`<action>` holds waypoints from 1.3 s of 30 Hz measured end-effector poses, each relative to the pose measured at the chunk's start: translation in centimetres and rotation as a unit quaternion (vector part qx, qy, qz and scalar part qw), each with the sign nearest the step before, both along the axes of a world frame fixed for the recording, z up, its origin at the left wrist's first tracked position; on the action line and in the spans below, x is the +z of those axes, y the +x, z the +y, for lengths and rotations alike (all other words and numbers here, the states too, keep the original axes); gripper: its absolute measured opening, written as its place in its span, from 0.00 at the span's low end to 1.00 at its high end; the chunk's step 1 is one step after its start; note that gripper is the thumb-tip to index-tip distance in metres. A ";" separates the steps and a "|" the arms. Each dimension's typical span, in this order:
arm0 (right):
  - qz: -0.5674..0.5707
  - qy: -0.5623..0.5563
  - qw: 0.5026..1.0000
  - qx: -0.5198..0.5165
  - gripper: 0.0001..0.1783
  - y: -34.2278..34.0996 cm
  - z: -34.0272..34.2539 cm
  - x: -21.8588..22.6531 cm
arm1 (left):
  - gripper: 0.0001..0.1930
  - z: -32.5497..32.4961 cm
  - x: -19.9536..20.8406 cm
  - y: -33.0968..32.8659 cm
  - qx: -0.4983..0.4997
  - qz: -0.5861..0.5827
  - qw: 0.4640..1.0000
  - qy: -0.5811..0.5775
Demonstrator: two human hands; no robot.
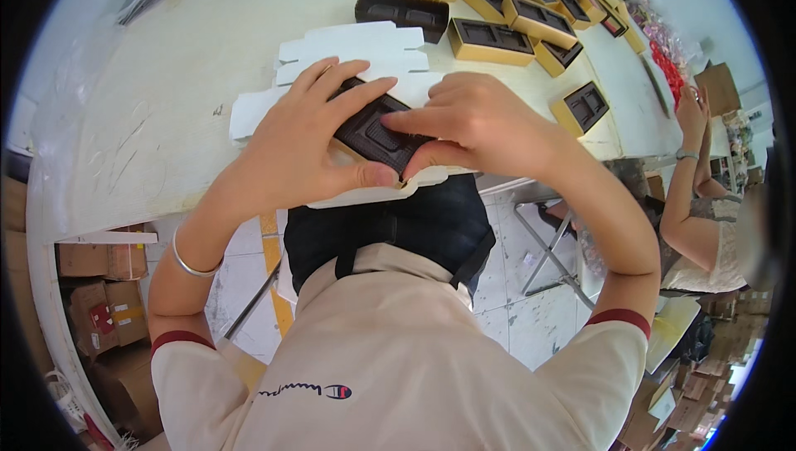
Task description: The person folds flat cardboard sheets into small rectangular boxes, inserts black plastic trays into them, and closes the lids. The process is repeated continuously with multiple units on a cluttered worktable.
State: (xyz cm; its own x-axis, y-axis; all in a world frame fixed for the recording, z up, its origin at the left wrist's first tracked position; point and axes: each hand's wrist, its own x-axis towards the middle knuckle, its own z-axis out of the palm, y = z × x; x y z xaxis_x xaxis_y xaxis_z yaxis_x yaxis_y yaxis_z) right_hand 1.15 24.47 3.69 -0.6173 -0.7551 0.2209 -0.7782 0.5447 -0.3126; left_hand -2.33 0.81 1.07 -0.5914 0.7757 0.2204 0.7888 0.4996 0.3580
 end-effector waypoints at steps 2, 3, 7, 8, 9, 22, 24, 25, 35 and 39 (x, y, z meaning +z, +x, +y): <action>-0.068 -0.051 0.996 -0.009 0.24 -0.3 0.0 0.2 | 0.43 0.1 0.2 0.1 0.004 0.033 0.999 -0.024; -0.054 -0.056 0.997 0.005 0.20 -0.5 0.4 0.5 | 0.42 0.2 0.0 0.2 0.010 0.054 0.998 -0.027; -0.017 -0.145 0.988 -0.053 0.11 1.2 0.4 -1.6 | 0.36 0.4 -0.2 0.9 0.025 0.095 0.995 -0.026; -0.087 -0.189 0.974 -0.084 0.10 1.3 0.3 -2.2 | 0.33 0.4 -0.2 1.1 0.028 0.093 0.995 -0.025; -0.157 -0.231 0.953 -0.114 0.09 1.2 0.3 -2.6 | 0.32 0.4 -0.2 1.2 0.027 0.068 0.997 -0.027; 0.201 -0.077 0.961 -0.174 0.32 5.1 -2.5 -5.4 | 0.31 -0.2 1.1 1.4 0.004 -0.017 0.992 0.128; 0.189 -0.088 0.960 -0.184 0.33 5.5 -2.8 -5.7 | 0.33 -0.8 2.4 1.3 -0.027 -0.021 0.974 0.224; 0.183 -0.093 0.960 -0.190 0.33 5.6 -2.9 -5.6 | 0.32 -0.9 3.3 1.6 -0.069 -0.024 0.962 0.262; 0.182 -0.067 0.951 -0.242 0.28 6.0 -3.5 -5.3 | 0.25 -4.2 8.8 7.0 -0.380 -0.271 0.815 0.343; 0.095 -0.126 0.965 -0.208 0.26 5.4 -2.5 -4.6 | 0.24 -3.9 10.1 7.6 -0.455 -0.339 0.727 0.387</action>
State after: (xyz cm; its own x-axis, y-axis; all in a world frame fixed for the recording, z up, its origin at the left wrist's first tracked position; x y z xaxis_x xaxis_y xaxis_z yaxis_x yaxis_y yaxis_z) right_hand 6.52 21.97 -0.95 -0.7857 -0.3585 0.5041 -0.5654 0.7469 -0.3501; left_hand 5.30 -3.08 11.15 -0.0873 0.7117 0.6971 0.1777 -0.6774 0.7138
